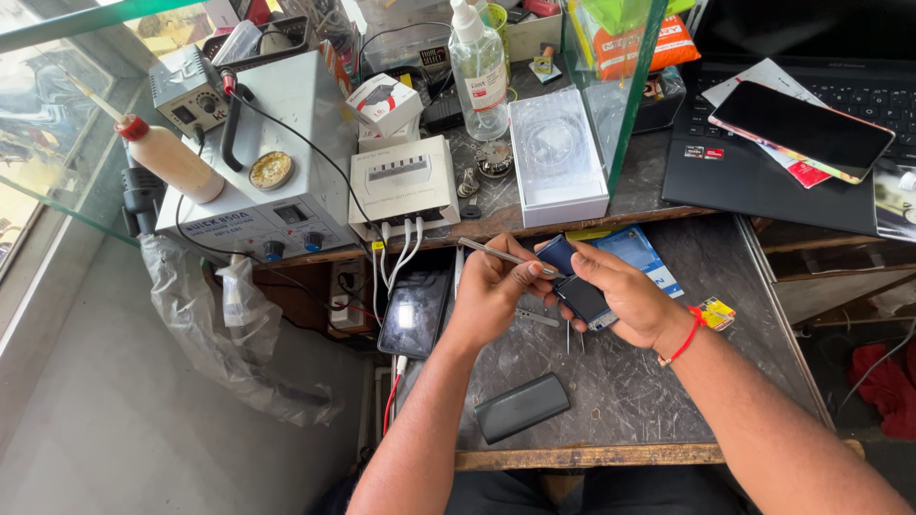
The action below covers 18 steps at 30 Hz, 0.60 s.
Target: The person disassembles a mobile phone by removing the battery and then using a thin pry tool to separate the internal component frame from the external housing.
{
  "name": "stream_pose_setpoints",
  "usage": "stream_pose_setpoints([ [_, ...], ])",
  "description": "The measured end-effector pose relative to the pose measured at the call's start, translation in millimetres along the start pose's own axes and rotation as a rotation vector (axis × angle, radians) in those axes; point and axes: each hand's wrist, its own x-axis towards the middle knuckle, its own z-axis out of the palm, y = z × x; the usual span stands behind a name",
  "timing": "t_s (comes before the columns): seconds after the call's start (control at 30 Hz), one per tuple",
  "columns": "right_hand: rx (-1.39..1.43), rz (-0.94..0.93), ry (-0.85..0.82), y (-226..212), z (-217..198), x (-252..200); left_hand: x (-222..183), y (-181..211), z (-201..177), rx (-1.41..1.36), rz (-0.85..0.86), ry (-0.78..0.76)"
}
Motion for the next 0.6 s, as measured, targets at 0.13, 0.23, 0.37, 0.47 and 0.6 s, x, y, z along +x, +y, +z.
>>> stream_pose_setpoints([
  [0.13, 0.069, -0.049, -0.049, -7.2, 4.6, -2.8, -0.2, 17.6, 10.5, -0.255, -0.050, 0.048],
  [0.23, 0.079, -0.091, -0.052, -12.3, 4.1, -4.1, -0.7, 26.3, 17.0, -0.402, -0.025, 0.047],
  [0.37, 0.055, -0.120, -0.018, -18.7, 1.1, -8.5, -3.4, 49.6, 11.8, 0.251, -0.074, -0.075],
  [0.47, 0.061, -0.145, -0.004, -25.2, -5.0, -10.9, -5.7, 70.0, 14.9, 0.891, -0.227, -0.322],
  [0.6, 0.052, -0.230, 0.003, -34.1, -13.6, -16.1, -9.5, 88.8, 33.9, 1.301, -0.550, -0.618],
])
